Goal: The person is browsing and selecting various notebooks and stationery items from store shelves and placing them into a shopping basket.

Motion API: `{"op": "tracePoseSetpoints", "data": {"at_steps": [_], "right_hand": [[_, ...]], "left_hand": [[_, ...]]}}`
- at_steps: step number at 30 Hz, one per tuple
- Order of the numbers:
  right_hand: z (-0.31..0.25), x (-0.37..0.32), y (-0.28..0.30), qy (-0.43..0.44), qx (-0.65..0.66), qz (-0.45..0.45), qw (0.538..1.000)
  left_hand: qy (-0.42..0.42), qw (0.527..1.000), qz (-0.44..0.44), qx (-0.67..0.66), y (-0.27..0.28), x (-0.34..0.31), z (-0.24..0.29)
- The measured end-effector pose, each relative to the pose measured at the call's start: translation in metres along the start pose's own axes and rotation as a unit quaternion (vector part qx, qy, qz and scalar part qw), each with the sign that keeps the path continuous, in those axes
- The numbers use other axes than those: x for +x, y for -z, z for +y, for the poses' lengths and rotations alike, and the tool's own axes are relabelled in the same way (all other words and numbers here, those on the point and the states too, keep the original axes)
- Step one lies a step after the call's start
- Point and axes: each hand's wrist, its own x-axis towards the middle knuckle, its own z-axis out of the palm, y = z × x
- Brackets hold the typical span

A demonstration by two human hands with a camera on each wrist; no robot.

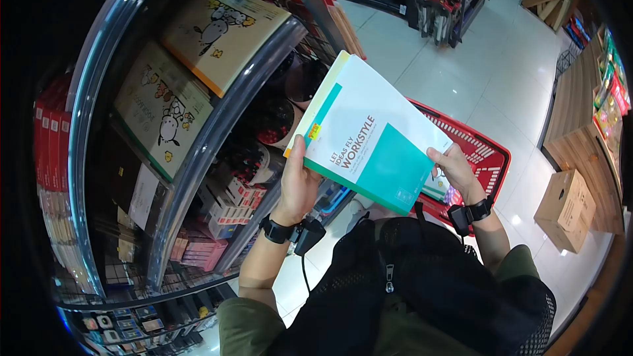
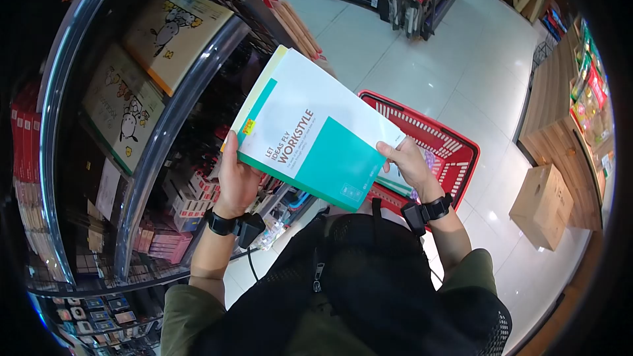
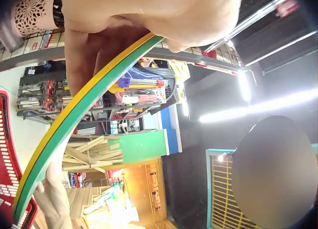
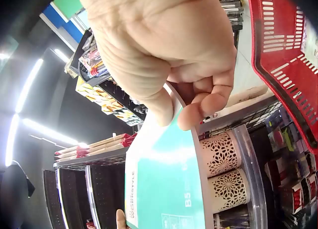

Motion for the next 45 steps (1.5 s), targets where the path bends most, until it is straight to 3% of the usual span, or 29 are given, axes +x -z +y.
{"op": "tracePoseSetpoints", "data": {"at_steps": [6,7,10,13,15,17,19,23,25,26,31,34,36,37,39,43,45], "right_hand": [[-0.001,-0.008,-0.001,-0.019,-0.067,0.044,0.997],[0.000,-0.010,0.001,-0.019,-0.109,0.052,0.992],[0.009,-0.010,0.006,-0.046,-0.135,0.048,0.989],[0.030,-0.012,0.024,-0.073,-0.125,0.029,0.989],[0.046,-0.014,0.044,-0.108,-0.152,0.057,0.981],[0.075,-0.019,0.076,-0.122,-0.162,0.075,0.976],[0.098,-0.029,0.107,-0.175,-0.216,0.156,0.948],[0.178,-0.055,0.185,-0.204,-0.244,0.203,0.926],[0.207,-0.061,0.209,-0.298,-0.247,0.243,0.889],[0.242,-0.058,0.230,-0.323,-0.315,0.294,0.843],[0.244,-0.029,0.209,-0.341,-0.336,0.308,0.822],[0.267,-0.005,0.209,-0.331,-0.227,0.371,0.837],[0.297,0.002,0.224,-0.319,-0.284,0.189,0.884],[0.277,0.005,0.210,-0.374,-0.226,0.227,0.870],[0.249,0.009,0.186,-0.349,-0.188,0.255,0.882],[0.151,0.011,0.117,-0.267,-0.126,0.107,0.949],[0.100,0.004,0.080,-0.251,-0.059,-0.019,0.966]], "left_hand": [[0.087,0.988,0.051,-0.118,0.009,0.001,-0.013],[0.105,0.988,0.034,-0.107,0.020,0.001,-0.019],[0.126,0.983,0.093,-0.098,0.023,-0.004,-0.031],[0.147,0.973,0.009,-0.179,0.047,-0.012,-0.046],[0.118,0.984,0.074,-0.112,0.037,-0.020,-0.044],[0.117,0.983,0.083,-0.117,0.054,-0.025,-0.049],[0.088,0.984,0.113,-0.106,0.066,-0.031,-0.055],[0.065,0.981,0.173,-0.055,0.079,-0.045,-0.062],[0.065,0.979,0.180,-0.068,0.078,-0.048,-0.062],[0.072,0.978,0.181,-0.079,0.078,-0.049,-0.062],[0.074,0.978,0.177,-0.087,0.070,-0.051,-0.062],[0.070,0.977,0.185,-0.082,0.059,-0.048,-0.064],[0.074,0.978,0.175,-0.089,0.062,-0.045,-0.068],[0.076,0.978,0.167,-0.097,0.063,-0.046,-0.070],[0.088,0.978,0.161,-0.100,0.063,-0.043,-0.074],[0.110,0.975,0.147,-0.124,0.056,-0.030,-0.082],[0.115,0.976,0.134,-0.129,0.050,-0.022,-0.090]]}}
